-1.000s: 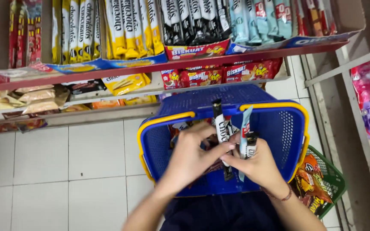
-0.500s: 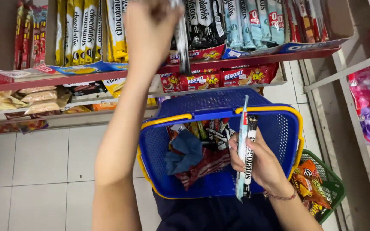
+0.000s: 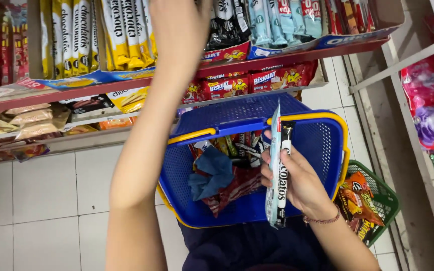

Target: Picking various snack packets from grocery store shelves and placing them into a shopping basket, then holding a barcode scanner.

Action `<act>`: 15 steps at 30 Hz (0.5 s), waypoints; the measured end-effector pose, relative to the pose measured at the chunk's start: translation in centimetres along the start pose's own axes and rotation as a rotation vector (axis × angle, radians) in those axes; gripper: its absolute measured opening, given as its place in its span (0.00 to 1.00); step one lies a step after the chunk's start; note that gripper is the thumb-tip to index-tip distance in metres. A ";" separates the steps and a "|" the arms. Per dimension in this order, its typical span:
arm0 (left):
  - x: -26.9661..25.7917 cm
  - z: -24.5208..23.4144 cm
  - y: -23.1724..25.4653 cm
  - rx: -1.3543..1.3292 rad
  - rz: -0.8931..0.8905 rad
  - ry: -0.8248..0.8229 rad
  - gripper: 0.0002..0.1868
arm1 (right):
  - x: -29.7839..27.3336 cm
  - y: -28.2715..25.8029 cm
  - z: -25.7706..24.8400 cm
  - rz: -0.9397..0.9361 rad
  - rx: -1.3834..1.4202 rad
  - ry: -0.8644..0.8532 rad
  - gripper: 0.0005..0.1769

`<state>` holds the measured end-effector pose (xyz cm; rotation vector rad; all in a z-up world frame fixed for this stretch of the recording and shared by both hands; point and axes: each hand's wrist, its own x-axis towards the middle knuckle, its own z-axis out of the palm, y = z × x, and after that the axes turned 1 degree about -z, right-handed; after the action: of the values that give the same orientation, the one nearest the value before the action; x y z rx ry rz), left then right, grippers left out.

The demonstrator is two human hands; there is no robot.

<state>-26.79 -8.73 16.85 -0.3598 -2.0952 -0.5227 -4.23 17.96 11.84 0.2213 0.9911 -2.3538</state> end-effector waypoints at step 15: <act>-12.8 -13.0 17.7 -0.906 -0.822 -0.840 0.16 | 1.4 -1.0 2.9 -0.344 0.009 0.057 0.24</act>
<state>-2.77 -0.53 16.47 -0.2037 -2.6351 -2.1339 -5.71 15.91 13.97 0.1298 1.1209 -2.6748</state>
